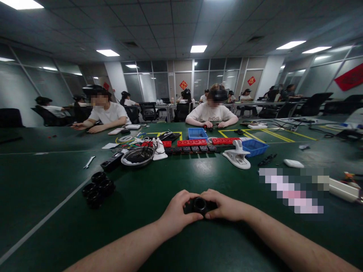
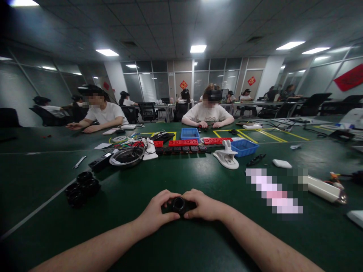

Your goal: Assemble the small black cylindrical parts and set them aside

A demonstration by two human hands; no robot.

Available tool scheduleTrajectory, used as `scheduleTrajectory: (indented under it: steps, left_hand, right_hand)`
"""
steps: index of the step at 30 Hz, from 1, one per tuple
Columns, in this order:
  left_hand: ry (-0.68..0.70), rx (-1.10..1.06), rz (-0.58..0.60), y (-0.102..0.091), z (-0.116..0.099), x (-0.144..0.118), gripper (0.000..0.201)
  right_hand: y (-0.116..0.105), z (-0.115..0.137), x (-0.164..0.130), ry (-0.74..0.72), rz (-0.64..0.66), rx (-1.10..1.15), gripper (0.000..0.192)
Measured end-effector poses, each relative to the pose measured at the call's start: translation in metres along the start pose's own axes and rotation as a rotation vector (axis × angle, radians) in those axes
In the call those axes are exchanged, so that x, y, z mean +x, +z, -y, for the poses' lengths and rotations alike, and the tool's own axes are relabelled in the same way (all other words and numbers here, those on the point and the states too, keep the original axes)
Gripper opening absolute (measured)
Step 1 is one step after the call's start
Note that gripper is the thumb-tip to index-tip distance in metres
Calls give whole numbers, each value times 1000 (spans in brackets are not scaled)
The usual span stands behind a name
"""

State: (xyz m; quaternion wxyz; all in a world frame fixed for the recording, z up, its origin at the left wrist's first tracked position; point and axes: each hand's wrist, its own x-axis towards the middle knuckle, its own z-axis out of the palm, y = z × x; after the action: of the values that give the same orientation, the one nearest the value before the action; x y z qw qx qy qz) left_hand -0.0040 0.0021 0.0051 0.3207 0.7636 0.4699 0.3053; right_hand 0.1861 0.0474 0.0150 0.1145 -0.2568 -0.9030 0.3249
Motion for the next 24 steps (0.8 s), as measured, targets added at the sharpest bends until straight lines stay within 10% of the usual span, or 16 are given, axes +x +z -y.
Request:
scheduleTrajectory:
  steps: [15,24]
  left_hand:
    - [-139,62,-153,7,2,0,34]
    - [-18,12,-46,1,3,1,39]
  right_hand:
    - [41,16,8,380,-339,-371,31]
    - [14,2,0,100,-159,-60,73]
